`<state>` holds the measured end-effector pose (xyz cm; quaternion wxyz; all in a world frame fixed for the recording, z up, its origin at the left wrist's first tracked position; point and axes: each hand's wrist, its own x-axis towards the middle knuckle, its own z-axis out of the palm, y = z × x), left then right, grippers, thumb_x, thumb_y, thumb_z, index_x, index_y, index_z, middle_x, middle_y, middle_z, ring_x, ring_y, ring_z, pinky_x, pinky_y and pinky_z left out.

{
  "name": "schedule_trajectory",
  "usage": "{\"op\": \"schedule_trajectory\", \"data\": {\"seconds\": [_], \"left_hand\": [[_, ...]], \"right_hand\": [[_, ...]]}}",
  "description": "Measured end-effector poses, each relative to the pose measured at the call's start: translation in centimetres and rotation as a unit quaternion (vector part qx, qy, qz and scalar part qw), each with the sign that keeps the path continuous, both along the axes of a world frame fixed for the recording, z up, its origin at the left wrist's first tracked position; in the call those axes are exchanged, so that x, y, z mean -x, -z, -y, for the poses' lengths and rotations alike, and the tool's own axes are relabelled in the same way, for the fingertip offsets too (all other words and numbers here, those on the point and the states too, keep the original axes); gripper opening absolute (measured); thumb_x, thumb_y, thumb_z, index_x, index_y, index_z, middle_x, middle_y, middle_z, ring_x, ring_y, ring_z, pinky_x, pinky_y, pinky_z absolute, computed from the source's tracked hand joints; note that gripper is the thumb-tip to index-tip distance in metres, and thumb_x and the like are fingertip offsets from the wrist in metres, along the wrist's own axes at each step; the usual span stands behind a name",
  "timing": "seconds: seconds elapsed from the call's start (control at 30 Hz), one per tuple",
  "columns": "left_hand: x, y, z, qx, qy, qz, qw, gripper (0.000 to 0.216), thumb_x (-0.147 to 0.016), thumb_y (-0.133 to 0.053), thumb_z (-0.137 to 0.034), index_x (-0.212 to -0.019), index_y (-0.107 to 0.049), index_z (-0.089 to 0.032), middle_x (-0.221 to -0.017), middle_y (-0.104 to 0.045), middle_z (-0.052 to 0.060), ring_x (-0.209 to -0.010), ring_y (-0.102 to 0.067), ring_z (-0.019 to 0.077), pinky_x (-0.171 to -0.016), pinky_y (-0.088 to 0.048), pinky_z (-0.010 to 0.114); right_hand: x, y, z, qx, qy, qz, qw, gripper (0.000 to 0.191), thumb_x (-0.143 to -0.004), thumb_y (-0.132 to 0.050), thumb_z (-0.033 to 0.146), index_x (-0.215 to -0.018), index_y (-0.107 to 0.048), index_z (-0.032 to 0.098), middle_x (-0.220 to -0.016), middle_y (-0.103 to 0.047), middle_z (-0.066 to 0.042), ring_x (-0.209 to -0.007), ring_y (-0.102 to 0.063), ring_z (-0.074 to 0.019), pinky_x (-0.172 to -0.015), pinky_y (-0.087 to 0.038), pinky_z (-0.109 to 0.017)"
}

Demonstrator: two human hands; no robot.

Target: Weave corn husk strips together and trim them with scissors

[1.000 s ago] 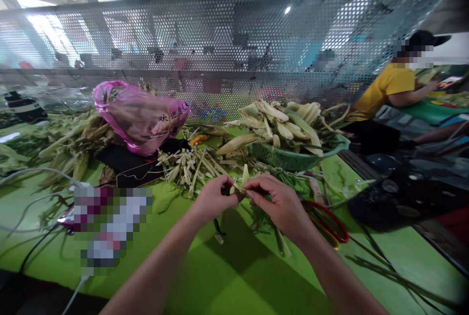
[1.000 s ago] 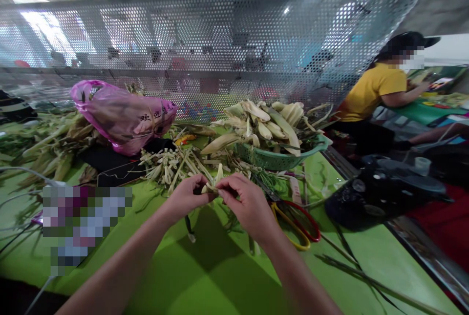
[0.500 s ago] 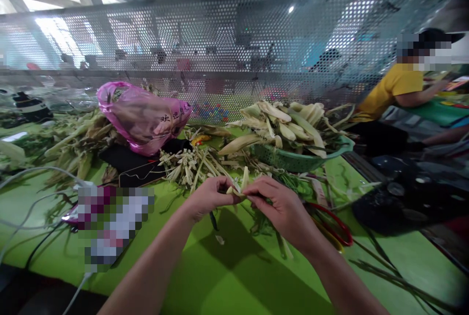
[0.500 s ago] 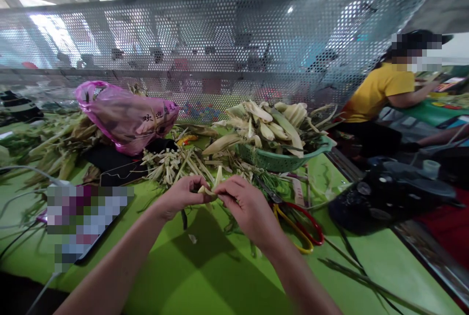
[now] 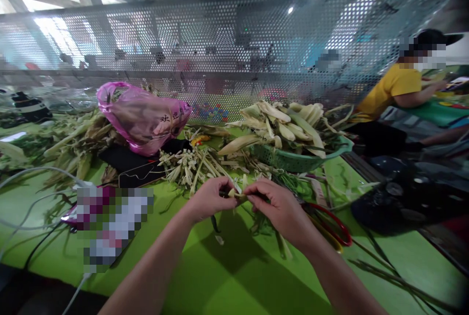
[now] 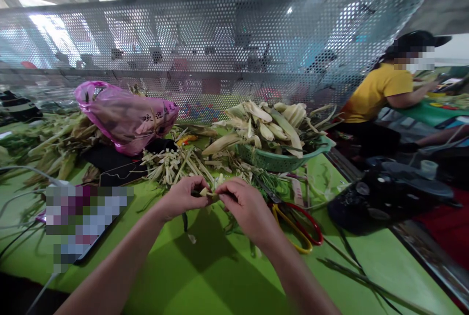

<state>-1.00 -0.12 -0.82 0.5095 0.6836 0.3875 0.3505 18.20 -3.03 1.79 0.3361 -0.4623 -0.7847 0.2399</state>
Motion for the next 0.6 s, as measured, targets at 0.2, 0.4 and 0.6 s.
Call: {"op": "schedule_trajectory", "data": {"seconds": [0.2, 0.4, 0.6], "left_hand": [[-0.2, -0.1, 0.3, -0.056, -0.009, -0.051, 0.997, 0.011, -0.065, -0.061, -0.019, -0.074, -0.056, -0.016, -0.067, -0.052, -0.004, -0.063, -0.045, 0.0102, -0.058, -0.033, 0.021], [-0.4, 0.4, 0.2, -0.099, -0.026, -0.128, 0.986, 0.017, -0.069, -0.064, -0.03, -0.072, -0.054, -0.017, -0.066, -0.051, -0.005, -0.062, -0.045, 0.0101, -0.055, -0.031, 0.021], [-0.2, 0.2, 0.1, -0.077, 0.002, -0.101, 0.992, 0.019, -0.07, -0.065, -0.033, -0.076, -0.057, -0.017, -0.071, -0.055, -0.003, -0.068, -0.049, 0.0117, -0.062, -0.036, 0.022]], "right_hand": [[0.0, 0.3, 0.0, 0.008, 0.008, -0.002, 1.0, 0.013, -0.082, -0.055, 0.016, -0.082, -0.066, 0.022, -0.081, -0.062, -0.001, -0.071, -0.059, -0.0154, -0.064, -0.043, -0.026], [0.6, 1.1, 0.0, 0.017, 0.02, -0.009, 1.0, 0.006, -0.083, -0.057, 0.019, -0.085, -0.062, 0.022, -0.08, -0.063, 0.0, -0.073, -0.059, -0.0158, -0.066, -0.043, -0.026], [0.1, 1.0, -0.3, 0.008, 0.029, 0.004, 1.0, 0.006, -0.082, -0.058, 0.019, -0.083, -0.063, 0.022, -0.081, -0.065, 0.0, -0.074, -0.059, -0.0158, -0.068, -0.043, -0.026]]}}
